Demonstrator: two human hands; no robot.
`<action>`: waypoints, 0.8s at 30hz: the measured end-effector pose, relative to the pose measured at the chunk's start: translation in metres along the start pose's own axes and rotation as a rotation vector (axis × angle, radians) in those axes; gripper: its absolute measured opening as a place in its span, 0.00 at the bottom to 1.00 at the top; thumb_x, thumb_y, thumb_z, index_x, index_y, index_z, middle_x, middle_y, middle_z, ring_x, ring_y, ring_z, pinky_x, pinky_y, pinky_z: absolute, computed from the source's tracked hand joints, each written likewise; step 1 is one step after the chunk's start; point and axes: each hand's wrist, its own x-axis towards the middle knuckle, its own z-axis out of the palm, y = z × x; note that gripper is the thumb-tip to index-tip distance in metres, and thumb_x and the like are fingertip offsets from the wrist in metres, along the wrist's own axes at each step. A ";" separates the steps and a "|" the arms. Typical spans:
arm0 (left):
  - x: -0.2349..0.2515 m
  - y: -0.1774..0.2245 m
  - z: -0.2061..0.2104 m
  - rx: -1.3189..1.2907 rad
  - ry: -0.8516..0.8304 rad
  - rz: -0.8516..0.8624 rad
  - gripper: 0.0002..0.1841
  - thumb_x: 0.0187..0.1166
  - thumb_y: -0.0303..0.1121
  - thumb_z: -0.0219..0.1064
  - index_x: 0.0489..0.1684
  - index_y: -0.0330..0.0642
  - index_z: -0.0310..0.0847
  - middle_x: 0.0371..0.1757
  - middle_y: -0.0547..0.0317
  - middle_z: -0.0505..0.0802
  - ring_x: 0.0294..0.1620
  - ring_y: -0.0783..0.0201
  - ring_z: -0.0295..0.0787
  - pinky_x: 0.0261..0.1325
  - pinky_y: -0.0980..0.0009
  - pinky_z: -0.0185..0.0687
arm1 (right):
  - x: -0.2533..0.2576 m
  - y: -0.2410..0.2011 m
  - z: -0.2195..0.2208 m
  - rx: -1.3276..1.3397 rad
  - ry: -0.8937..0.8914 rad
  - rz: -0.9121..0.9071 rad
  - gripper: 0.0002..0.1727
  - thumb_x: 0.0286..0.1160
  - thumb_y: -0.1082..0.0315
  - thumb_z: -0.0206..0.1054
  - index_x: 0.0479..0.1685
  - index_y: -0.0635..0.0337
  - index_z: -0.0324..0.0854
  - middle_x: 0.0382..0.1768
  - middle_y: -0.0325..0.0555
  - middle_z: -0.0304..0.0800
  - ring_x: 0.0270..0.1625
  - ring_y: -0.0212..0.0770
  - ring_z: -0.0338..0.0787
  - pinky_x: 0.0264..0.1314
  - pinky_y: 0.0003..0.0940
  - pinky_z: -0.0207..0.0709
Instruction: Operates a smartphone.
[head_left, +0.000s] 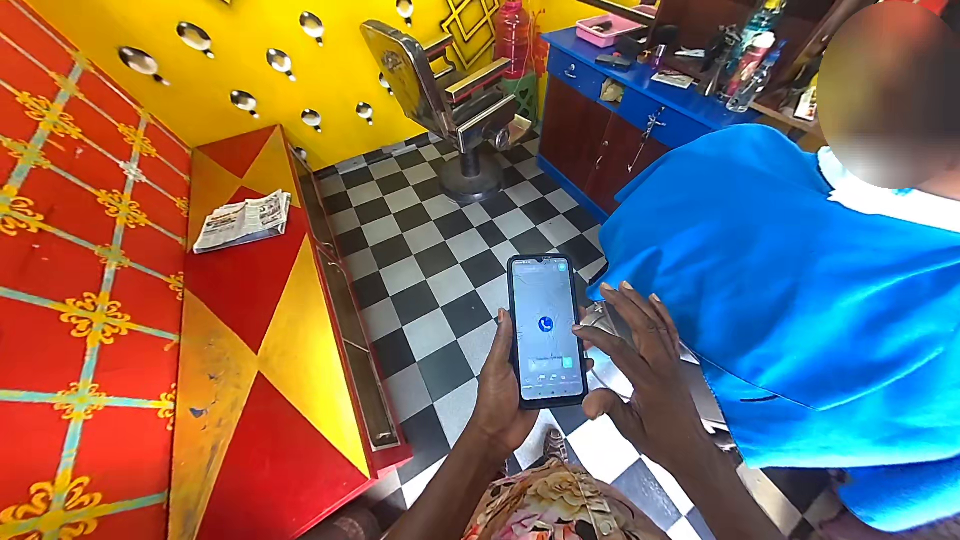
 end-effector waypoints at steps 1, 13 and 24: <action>0.001 0.000 -0.002 -0.007 -0.035 -0.008 0.34 0.87 0.65 0.46 0.75 0.50 0.78 0.63 0.39 0.90 0.62 0.45 0.91 0.66 0.48 0.87 | 0.000 0.000 0.001 -0.001 0.004 -0.002 0.41 0.76 0.21 0.41 0.68 0.34 0.84 0.88 0.41 0.65 0.94 0.50 0.51 0.93 0.67 0.37; 0.006 0.004 -0.002 0.002 -0.050 -0.007 0.35 0.88 0.65 0.43 0.75 0.49 0.78 0.64 0.40 0.90 0.61 0.48 0.92 0.65 0.52 0.88 | 0.004 0.001 0.007 0.015 -0.037 -0.028 0.40 0.74 0.19 0.43 0.69 0.31 0.82 0.89 0.39 0.63 0.95 0.49 0.50 0.93 0.68 0.39; 0.008 0.006 -0.001 -0.006 -0.040 -0.008 0.35 0.88 0.65 0.43 0.75 0.48 0.77 0.64 0.38 0.90 0.61 0.46 0.92 0.65 0.50 0.88 | 0.010 0.003 0.007 -0.007 -0.024 -0.021 0.39 0.76 0.21 0.41 0.70 0.32 0.83 0.89 0.39 0.64 0.94 0.50 0.51 0.93 0.67 0.39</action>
